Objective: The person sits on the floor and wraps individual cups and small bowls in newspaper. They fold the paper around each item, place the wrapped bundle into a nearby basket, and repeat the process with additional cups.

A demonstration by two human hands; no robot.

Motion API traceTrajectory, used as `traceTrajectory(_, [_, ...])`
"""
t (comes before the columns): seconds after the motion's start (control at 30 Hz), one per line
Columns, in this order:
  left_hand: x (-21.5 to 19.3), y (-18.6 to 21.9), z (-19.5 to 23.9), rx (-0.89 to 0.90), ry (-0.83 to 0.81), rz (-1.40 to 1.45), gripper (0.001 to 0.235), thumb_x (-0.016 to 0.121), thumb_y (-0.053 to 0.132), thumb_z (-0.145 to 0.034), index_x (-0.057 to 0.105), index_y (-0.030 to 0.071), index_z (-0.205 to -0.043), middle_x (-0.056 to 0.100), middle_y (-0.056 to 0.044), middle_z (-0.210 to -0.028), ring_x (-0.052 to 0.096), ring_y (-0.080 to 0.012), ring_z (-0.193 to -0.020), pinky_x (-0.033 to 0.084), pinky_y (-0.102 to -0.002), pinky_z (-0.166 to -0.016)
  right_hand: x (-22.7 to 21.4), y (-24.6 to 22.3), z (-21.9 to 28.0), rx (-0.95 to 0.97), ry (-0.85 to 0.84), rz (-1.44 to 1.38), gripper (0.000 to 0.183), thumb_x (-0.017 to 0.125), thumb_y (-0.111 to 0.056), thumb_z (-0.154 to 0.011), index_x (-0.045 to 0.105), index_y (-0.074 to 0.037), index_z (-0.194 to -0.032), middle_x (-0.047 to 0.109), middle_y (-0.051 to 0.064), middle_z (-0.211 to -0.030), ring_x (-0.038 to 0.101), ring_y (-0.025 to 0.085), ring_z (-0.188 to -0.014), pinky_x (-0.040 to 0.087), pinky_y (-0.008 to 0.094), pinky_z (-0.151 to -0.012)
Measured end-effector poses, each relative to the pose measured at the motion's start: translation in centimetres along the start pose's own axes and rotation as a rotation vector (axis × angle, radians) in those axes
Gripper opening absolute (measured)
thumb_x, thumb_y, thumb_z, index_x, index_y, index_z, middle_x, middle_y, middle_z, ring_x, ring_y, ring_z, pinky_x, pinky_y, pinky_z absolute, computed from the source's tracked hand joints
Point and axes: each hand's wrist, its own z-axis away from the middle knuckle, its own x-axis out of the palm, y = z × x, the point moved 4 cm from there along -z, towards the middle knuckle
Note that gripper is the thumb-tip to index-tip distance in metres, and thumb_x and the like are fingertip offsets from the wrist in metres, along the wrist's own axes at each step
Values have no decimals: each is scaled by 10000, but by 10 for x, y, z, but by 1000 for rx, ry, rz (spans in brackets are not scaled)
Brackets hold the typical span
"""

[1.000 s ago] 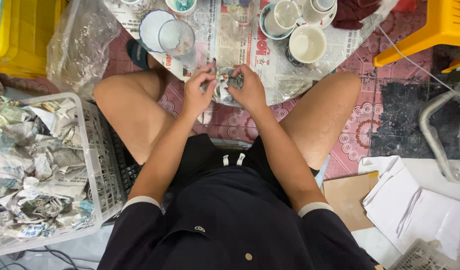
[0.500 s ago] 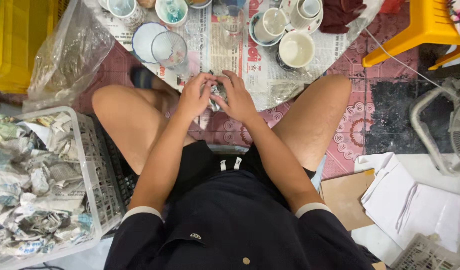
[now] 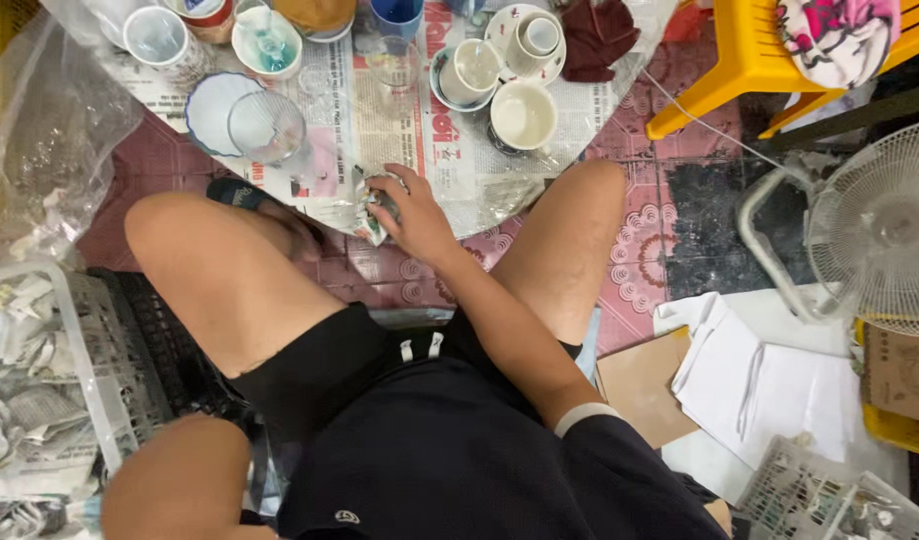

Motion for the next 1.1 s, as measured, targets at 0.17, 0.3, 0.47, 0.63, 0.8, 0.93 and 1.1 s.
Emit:
traceTrajectory(0.17, [-11, 14, 14, 8, 10, -24, 217, 732, 127, -904, 713, 36, -1100, 720, -171, -1105, 705, -348, -1005, 557, -405, -880, -2, -7, 2, -19, -30, -6, 424, 730, -317, -982, 599, -171, -1358, 477, 197, -1502, 495, 433, -1350, 465, 479, -1105])
traceTrajectory(0.3, [-10, 16, 21, 29, 7, -6, 235, 735, 123, -897, 710, 37, -1115, 715, -170, -1116, 702, -345, -1020, 555, -405, -894, -7, -9, 2, -127, -67, 42, 729, 862, -434, -769, 554, -135, -1359, 409, 250, -1461, 435, 498, -1307, 424, 527, -1046])
traceTrajectory(0.47, [-28, 32, 31, -18, -1, -17, 259, 739, 118, -889, 705, 39, -1133, 710, -168, -1131, 698, -342, -1038, 554, -405, -911, 4, -2, 10, -104, -118, 55, 706, 847, -311, -830, 539, -186, -1452, 389, 233, -1547, 442, 480, -1365, 447, 505, -1108])
traceTrajectory(0.63, [-37, 35, 21, -13, -21, -27, 283, 743, 112, -881, 701, 40, -1151, 704, -165, -1145, 694, -339, -1057, 552, -405, -928, 6, 3, 16, -92, -114, 53, 695, 871, -283, -810, 566, -210, -1430, 391, 226, -1524, 441, 468, -1355, 438, 497, -1109])
traceTrajectory(0.8, [-40, 34, 16, 28, -22, -35, 308, 747, 107, -872, 697, 41, -1169, 698, -163, -1159, 690, -336, -1075, 551, -405, -945, 4, -1, 5, -58, -108, 25, 695, 873, -257, -784, 567, -201, -1406, 384, 241, -1496, 429, 463, -1340, 422, 488, -1108])
traceTrajectory(0.93, [-37, 29, 23, 17, -10, -7, 329, 750, 103, -866, 693, 42, -1184, 694, -162, -1171, 687, -334, -1090, 549, -405, -959, 5, -3, 12, -82, -95, 21, 682, 859, -242, -807, 574, -199, -1426, 406, 227, -1498, 438, 455, -1360, 428, 486, -1134])
traceTrajectory(1.1, [-37, 14, 10, 27, -5, -17, 355, 754, 98, -857, 689, 43, -1202, 688, -159, -1185, 683, -331, -1109, 548, -405, -976, 5, 1, 3, -74, -53, 40, 650, 872, -312, -822, 605, -165, -1396, 409, 256, -1471, 432, 475, -1354, 401, 503, -1120])
